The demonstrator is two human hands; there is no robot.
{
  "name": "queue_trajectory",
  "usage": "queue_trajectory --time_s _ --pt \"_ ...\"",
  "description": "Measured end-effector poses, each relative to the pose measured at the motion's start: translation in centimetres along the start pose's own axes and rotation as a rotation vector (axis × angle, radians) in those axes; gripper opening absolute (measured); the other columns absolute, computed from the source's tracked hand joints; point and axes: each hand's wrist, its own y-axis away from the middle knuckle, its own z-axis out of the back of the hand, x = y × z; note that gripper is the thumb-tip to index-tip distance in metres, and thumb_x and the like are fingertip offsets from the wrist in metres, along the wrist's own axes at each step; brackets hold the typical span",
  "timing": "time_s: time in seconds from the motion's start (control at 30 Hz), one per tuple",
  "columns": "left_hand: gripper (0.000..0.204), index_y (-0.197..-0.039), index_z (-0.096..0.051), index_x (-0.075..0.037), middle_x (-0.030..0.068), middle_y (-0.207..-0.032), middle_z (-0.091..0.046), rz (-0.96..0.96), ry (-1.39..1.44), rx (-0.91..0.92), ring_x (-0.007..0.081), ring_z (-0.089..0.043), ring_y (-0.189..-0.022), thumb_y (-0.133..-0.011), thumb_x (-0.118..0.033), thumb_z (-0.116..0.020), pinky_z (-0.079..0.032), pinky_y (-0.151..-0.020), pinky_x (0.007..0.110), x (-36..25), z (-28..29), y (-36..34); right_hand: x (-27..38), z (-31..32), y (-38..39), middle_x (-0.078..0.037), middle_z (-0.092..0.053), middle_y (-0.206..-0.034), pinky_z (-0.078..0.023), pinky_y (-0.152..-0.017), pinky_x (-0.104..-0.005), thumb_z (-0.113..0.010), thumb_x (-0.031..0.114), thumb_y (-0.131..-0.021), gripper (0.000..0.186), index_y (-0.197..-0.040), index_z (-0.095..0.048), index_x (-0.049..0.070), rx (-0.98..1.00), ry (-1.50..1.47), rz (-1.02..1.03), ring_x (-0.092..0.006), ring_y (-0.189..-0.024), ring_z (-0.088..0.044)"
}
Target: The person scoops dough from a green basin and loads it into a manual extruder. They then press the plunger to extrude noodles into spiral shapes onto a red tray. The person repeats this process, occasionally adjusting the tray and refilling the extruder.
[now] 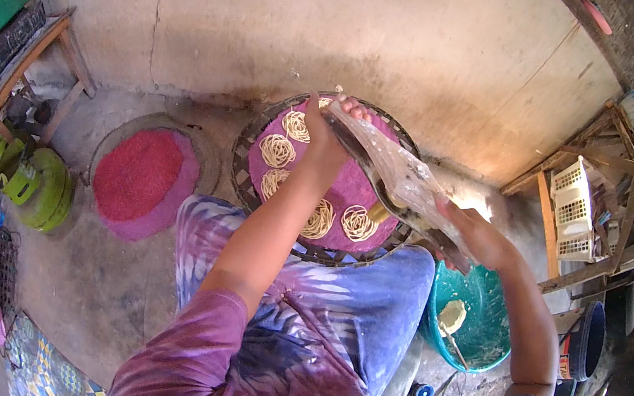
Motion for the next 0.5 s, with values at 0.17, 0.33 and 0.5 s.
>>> queue_trajectory --time_s 0.17,0.33,0.5 --pt "0.051 -0.077 -0.050 -0.013 0.0002 -0.064 -0.048 -0.021 -0.132 0.123 0.0192 -0.047 -0.059 -0.092 -0.060 -0.038 -0.043 -0.065 0.038 -1.6 -0.8 -0.1 -0.6 -2.0 -0.8 -0.009 -0.058 -0.061 -0.044 -0.042 -0.0306 -0.035 0.069 -0.092 0.076 -0.087 -0.063 -0.002 -0.024 -0.097 -0.003 -0.0176 -0.048 -0.057" --pt "0.046 -0.075 -0.051 -0.014 -0.0005 -0.063 -0.049 0.034 -0.043 0.104 0.0187 -0.049 -0.060 -0.092 -0.055 -0.042 -0.043 -0.065 0.037 0.5 1.6 1.0 -2.6 -1.3 0.7 -0.011 -0.061 -0.064 -0.048 -0.046 -0.0304 -0.037 0.061 -0.096 0.068 -0.088 -0.062 -0.002 0.003 -0.165 -0.076 -0.0182 -0.051 -0.059" --pt "0.054 -0.070 -0.048 -0.014 -0.0006 -0.059 -0.046 0.136 0.137 0.260 0.0175 -0.044 -0.055 -0.095 -0.057 -0.027 -0.040 -0.063 0.035 1.5 3.6 -1.0 -5.3 -0.2 -0.5 -0.019 -0.064 -0.081 -0.055 -0.053 -0.0344 -0.035 0.072 -0.090 0.082 -0.114 -0.058 -0.003 0.118 -0.452 0.043 -0.0235 -0.056 -0.064"
